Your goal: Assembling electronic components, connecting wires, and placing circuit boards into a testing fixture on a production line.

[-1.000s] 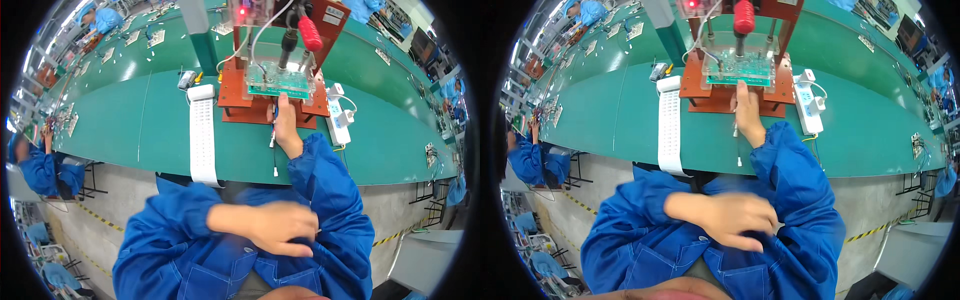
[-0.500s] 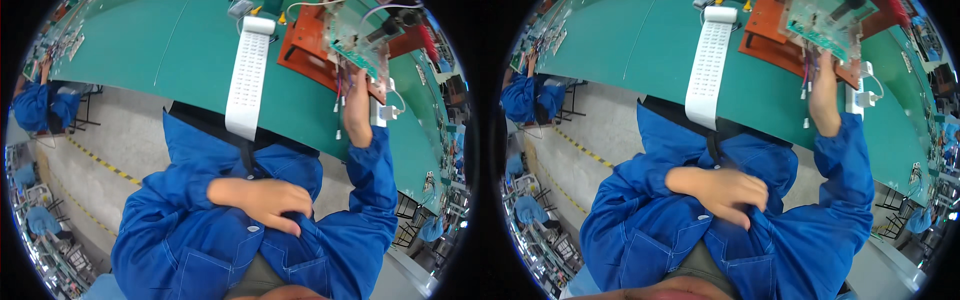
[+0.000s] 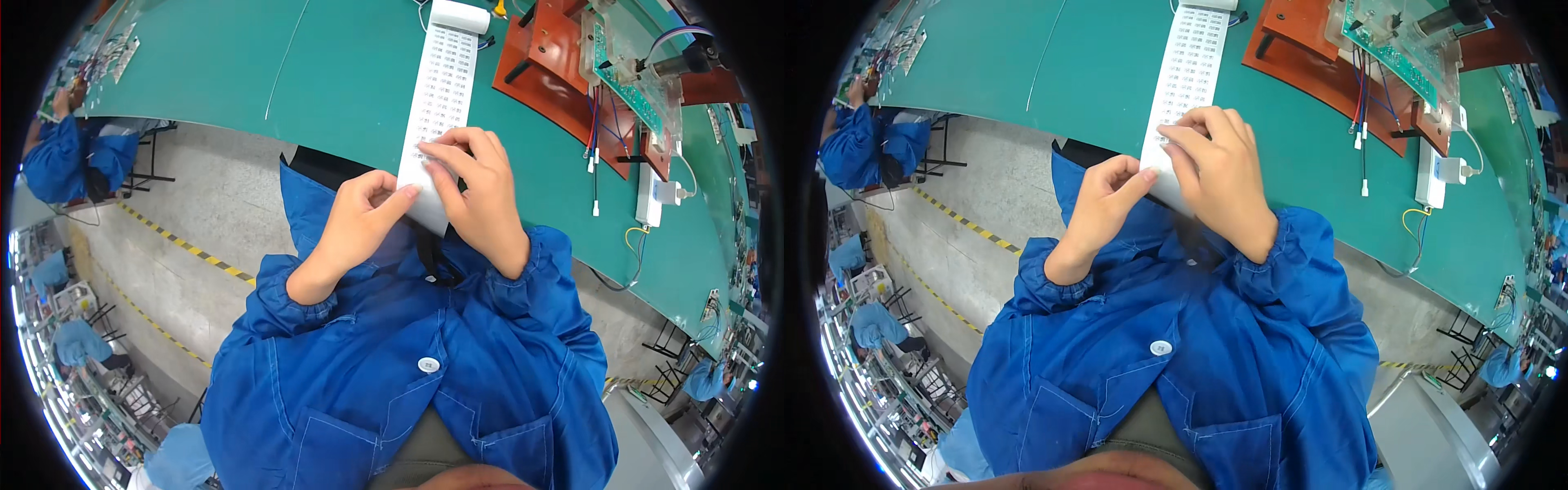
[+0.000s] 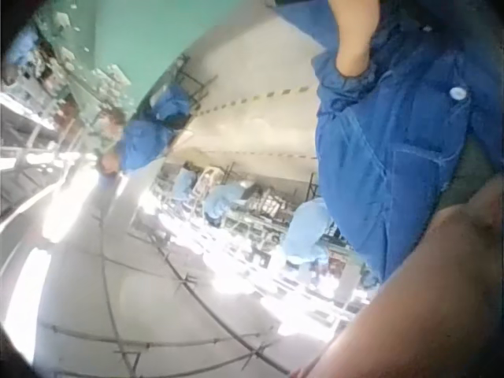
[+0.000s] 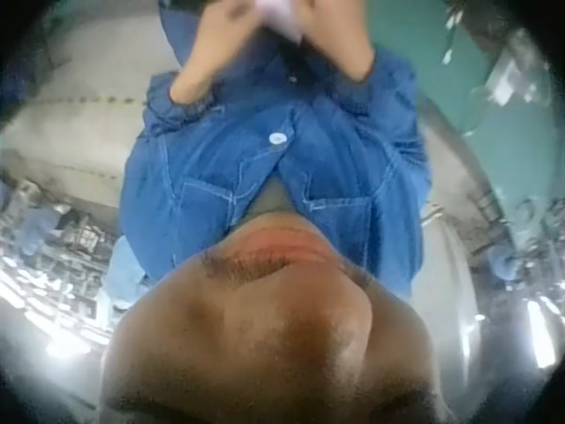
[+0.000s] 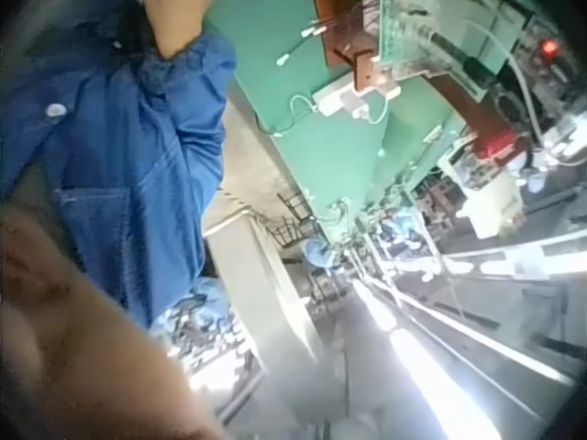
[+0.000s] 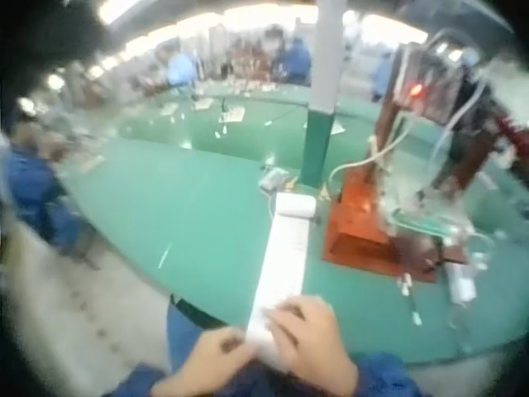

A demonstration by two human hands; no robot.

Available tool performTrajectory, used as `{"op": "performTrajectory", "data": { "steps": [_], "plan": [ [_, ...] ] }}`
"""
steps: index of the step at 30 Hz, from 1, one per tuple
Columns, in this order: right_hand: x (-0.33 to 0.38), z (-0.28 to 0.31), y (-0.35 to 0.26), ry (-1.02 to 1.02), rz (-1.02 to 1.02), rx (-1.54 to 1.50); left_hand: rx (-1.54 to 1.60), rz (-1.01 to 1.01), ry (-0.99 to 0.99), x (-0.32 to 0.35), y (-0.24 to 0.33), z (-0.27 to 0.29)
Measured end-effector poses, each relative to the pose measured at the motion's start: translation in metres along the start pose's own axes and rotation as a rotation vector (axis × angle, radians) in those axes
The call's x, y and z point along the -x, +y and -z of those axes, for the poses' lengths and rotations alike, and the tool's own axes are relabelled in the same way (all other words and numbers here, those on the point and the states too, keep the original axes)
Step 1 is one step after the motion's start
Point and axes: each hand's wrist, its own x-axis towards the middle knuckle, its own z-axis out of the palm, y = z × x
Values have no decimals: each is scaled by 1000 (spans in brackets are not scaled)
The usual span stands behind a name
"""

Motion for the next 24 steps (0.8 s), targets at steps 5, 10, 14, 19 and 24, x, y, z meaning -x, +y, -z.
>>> {"op": "performTrajectory", "data": {
  "steps": [5, 10, 14, 19, 24],
  "plan": [
    [-7, 3, 2, -54, -79, -135, 164, -49, -19, -9, 13, -4],
    [-21, 0, 0, -72, -153, -265, 219, -72, -111, -30, 17, 2],
    [-25, 3, 8, -69, 2, -185, 165, 63, -134, -31, 26, 11],
    [-24, 1, 10, -27, 109, -189, 133, 96, -179, -30, 29, 18],
    [-22, 2, 10, 57, 275, -26, 301, 153, -279, -32, 33, 23]
  ]
}}
